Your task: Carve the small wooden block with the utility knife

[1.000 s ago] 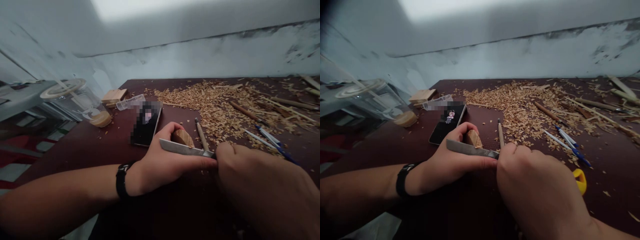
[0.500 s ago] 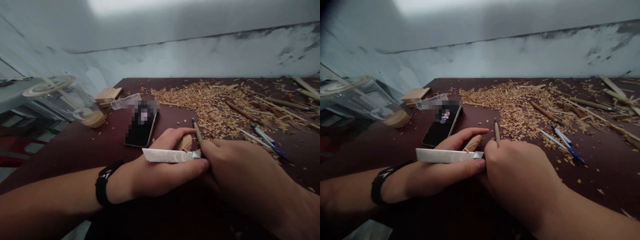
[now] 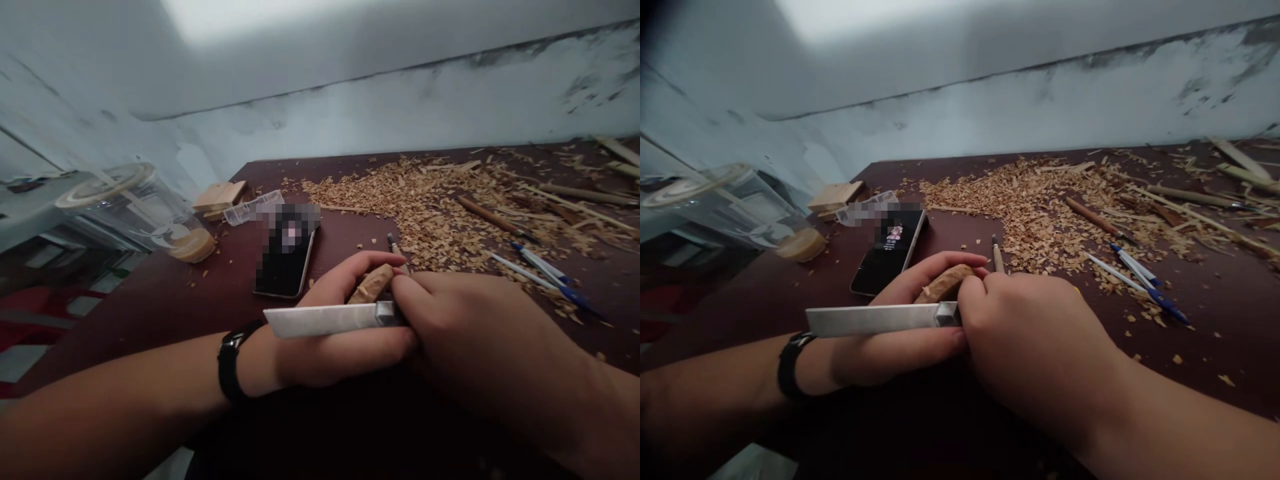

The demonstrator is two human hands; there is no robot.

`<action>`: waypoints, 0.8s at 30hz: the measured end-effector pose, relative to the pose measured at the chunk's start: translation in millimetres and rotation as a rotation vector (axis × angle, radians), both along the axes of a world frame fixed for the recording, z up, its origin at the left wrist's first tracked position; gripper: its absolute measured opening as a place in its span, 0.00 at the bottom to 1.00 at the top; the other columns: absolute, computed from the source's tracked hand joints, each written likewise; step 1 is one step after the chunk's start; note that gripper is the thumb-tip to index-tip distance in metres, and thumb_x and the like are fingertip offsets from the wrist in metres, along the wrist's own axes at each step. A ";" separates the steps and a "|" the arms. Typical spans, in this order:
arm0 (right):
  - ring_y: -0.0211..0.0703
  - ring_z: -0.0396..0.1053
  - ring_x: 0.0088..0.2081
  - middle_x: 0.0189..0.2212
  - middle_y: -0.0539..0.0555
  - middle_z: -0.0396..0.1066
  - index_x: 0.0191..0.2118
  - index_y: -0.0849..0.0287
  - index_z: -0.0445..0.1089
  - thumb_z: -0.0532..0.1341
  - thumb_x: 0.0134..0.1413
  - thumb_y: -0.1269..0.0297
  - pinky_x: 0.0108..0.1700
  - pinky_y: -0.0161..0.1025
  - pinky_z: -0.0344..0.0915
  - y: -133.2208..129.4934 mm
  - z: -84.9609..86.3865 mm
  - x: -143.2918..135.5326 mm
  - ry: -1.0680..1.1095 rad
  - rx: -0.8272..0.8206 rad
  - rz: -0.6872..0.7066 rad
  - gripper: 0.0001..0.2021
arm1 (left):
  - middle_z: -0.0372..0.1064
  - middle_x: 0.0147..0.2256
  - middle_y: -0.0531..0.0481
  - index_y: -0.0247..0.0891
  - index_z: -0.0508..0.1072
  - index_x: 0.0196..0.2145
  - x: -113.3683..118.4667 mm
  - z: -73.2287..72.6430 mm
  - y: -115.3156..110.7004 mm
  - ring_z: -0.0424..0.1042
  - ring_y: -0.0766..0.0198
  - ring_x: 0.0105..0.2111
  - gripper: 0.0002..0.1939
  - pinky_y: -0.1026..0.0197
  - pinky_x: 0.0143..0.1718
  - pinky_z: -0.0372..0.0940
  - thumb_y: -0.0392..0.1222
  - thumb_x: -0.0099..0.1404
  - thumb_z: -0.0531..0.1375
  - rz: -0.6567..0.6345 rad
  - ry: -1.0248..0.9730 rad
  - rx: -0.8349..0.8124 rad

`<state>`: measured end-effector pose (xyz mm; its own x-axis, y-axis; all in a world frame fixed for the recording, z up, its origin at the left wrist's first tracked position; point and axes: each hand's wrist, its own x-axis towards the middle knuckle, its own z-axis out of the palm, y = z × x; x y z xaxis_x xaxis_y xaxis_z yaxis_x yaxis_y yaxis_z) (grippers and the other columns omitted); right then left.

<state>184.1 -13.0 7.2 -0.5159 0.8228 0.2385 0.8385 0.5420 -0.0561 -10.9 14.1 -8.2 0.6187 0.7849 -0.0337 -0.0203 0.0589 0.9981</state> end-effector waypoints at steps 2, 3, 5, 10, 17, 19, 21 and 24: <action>0.43 0.70 0.23 0.25 0.53 0.74 0.32 0.56 0.71 0.55 0.50 0.77 0.25 0.41 0.51 -2.2 1.8 -3.8 -0.012 -0.060 -0.011 0.10 | 0.71 0.62 0.44 0.44 0.69 0.62 -1.0 -5.8 0.4 0.75 0.49 0.58 0.38 0.56 0.55 0.73 0.36 0.57 0.75 0.011 -0.035 0.035; 0.43 0.70 0.22 0.25 0.52 0.74 0.32 0.56 0.70 0.55 0.51 0.76 0.25 0.41 0.50 -3.1 3.2 -5.3 -0.019 -0.075 -0.028 0.09 | 0.71 0.62 0.44 0.44 0.69 0.63 -1.5 -7.4 0.3 0.74 0.49 0.59 0.38 0.56 0.56 0.72 0.36 0.57 0.75 0.010 -0.051 0.034; 0.43 0.68 0.21 0.24 0.53 0.73 0.31 0.55 0.69 0.57 0.51 0.70 0.25 0.42 0.47 -3.7 6.6 -6.8 -0.041 -0.062 -0.062 0.04 | 0.72 0.61 0.44 0.44 0.67 0.64 -1.8 -7.4 -0.5 0.74 0.49 0.58 0.38 0.56 0.54 0.73 0.36 0.59 0.74 -0.013 -0.053 -0.001; 0.45 0.67 0.21 0.25 0.55 0.75 0.30 0.55 0.69 0.59 0.53 0.58 0.26 0.42 0.45 3.3 12.1 -3.3 -0.082 -0.039 -0.035 0.07 | 0.75 0.57 0.46 0.43 0.67 0.64 -0.3 -0.5 -3.7 0.76 0.52 0.56 0.34 0.57 0.55 0.72 0.40 0.64 0.71 0.036 -0.014 -0.014; 0.47 0.68 0.22 0.24 0.53 0.75 0.32 0.54 0.73 0.59 0.52 0.69 0.26 0.43 0.46 14.4 12.3 -1.5 -0.135 -0.072 -0.067 0.06 | 0.78 0.48 0.51 0.45 0.73 0.55 5.1 0.9 -7.8 0.78 0.59 0.45 0.23 0.62 0.45 0.73 0.43 0.64 0.72 0.144 0.055 0.057; 0.49 0.71 0.24 0.25 0.54 0.76 0.32 0.54 0.74 0.60 0.50 0.71 0.27 0.43 0.48 14.0 12.2 -1.6 -0.148 -0.086 -0.088 0.07 | 0.79 0.47 0.52 0.44 0.74 0.54 7.2 2.8 -10.6 0.78 0.60 0.43 0.21 0.63 0.43 0.73 0.42 0.65 0.71 0.164 0.051 0.046; 0.51 0.72 0.25 0.25 0.54 0.76 0.32 0.53 0.74 0.59 0.50 0.72 0.27 0.43 0.49 11.8 12.0 -1.8 -0.152 -0.107 -0.121 0.08 | 0.79 0.46 0.53 0.44 0.75 0.52 9.1 5.3 -13.2 0.78 0.62 0.43 0.20 0.64 0.44 0.72 0.39 0.64 0.71 0.186 0.016 0.031; 0.52 0.74 0.26 0.25 0.54 0.76 0.30 0.52 0.73 0.57 0.52 0.73 0.28 0.44 0.52 8.3 12.5 -3.4 -0.145 -0.163 -0.186 0.09 | 0.79 0.45 0.54 0.44 0.77 0.52 11.8 8.8 -14.2 0.77 0.62 0.44 0.23 0.64 0.45 0.71 0.33 0.60 0.73 0.238 -0.047 -0.025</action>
<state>180.7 -4.7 19.7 -0.3720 0.9277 0.0303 0.9281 0.3722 -0.0018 0.9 -0.1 0.6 0.4174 0.9082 -0.0309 -0.0827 0.0718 0.9940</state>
